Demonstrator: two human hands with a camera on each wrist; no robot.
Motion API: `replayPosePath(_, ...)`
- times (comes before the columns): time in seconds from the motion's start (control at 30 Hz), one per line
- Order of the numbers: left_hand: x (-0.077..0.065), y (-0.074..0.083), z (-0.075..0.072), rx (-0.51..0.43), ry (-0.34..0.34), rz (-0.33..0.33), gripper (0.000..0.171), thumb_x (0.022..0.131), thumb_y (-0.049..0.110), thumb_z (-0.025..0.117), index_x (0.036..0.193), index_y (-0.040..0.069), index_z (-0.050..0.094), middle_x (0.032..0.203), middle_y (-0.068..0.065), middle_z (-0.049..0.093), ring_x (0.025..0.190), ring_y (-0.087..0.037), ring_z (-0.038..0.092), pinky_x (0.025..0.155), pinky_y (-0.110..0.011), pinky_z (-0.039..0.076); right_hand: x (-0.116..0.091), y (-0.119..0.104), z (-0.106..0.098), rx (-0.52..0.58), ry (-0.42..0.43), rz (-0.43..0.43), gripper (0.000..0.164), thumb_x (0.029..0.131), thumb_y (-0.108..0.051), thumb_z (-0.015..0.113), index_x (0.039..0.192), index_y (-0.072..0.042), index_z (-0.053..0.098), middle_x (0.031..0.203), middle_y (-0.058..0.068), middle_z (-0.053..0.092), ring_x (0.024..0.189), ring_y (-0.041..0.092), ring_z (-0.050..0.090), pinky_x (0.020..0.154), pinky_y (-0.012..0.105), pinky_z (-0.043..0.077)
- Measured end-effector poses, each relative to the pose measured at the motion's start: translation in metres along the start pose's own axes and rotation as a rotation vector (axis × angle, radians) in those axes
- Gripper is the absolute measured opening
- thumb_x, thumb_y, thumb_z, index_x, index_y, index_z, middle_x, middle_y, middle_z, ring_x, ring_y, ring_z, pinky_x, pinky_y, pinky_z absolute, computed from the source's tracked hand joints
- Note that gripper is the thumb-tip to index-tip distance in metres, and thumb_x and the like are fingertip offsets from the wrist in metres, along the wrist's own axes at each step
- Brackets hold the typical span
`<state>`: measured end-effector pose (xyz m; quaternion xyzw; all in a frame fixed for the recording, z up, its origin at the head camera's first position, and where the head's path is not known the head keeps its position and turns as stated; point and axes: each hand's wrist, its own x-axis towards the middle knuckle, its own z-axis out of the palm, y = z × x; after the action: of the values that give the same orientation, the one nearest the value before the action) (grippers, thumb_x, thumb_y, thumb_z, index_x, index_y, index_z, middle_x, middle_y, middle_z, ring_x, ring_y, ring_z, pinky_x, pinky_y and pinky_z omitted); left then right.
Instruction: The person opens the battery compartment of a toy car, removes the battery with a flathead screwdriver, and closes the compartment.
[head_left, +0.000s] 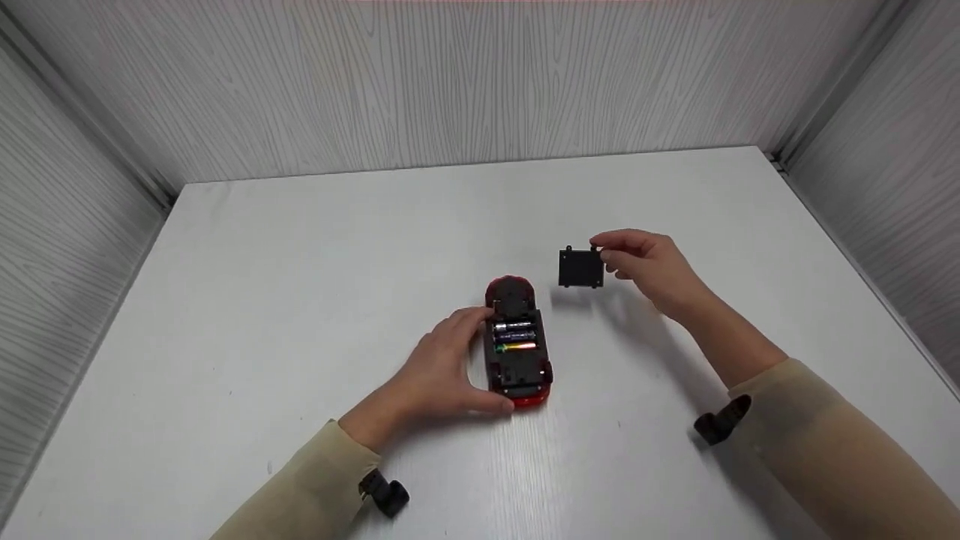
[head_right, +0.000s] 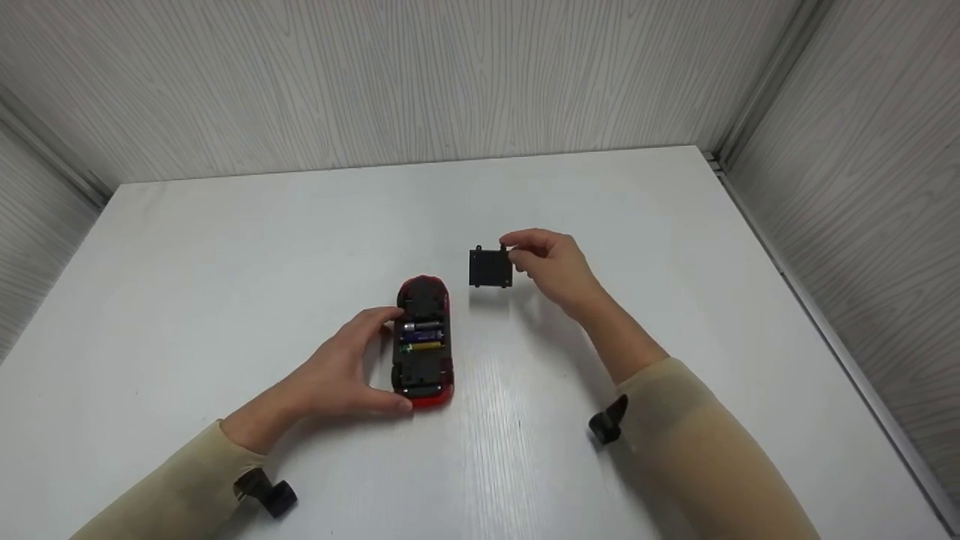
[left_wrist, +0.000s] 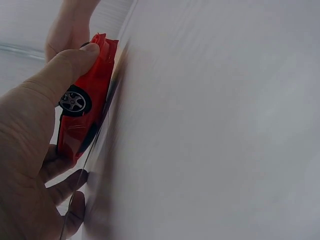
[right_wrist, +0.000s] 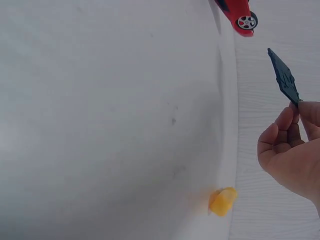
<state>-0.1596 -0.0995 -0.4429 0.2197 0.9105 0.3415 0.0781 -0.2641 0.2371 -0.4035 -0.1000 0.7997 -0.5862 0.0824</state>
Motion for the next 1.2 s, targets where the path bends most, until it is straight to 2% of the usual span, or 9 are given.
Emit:
replayPosePath(0.17,0.000,-0.003,0.001,-0.003,0.006,0.000,0.122,0.066,0.062,0.095,0.163,0.017,0.037,0.163,0.002,0.043,0.148,-0.018,0.040,0.119,-0.048,0.034,0.010,0.004,-0.005,-0.041,-0.010,0.028,0.035,0.106,-0.015,0.064,0.138,0.000,0.067,0.126,0.004,0.070,0.105,0.018,0.064,0.097,0.037,0.054)
replayPosePath(0.43,0.001,-0.008,0.000,-0.006,0.015,0.002,0.121,0.066,0.062,0.094,0.162,0.017,0.038,0.162,0.003,0.043,0.147,-0.016,0.041,0.119,-0.048,0.035,0.030,0.012,-0.007,-0.104,-0.049,0.062,0.036,0.108,-0.016,0.062,0.140,-0.001,0.066,0.135,0.011,0.066,0.110,0.022,0.062,0.094,0.029,0.054)
replayPosePath(0.9,0.001,-0.009,-0.001,-0.011,0.028,0.017,0.122,0.066,0.062,0.095,0.163,0.016,0.038,0.162,0.002,0.043,0.149,-0.017,0.040,0.119,-0.049,0.034,0.044,0.016,-0.004,-0.061,-0.058,0.128,0.038,0.109,-0.013,0.059,0.144,0.001,0.062,0.138,0.017,0.063,0.108,0.021,0.063,0.097,0.033,0.055)
replayPosePath(1.2,0.000,-0.010,-0.001,-0.005,0.027,0.013,0.122,0.066,0.063,0.095,0.163,0.016,0.038,0.162,0.002,0.043,0.148,-0.017,0.040,0.118,-0.049,0.035,0.050,0.025,-0.003,-0.050,-0.034,0.178,0.039,0.109,-0.012,0.057,0.147,0.000,0.060,0.142,0.018,0.061,0.111,0.023,0.062,0.094,0.031,0.054)
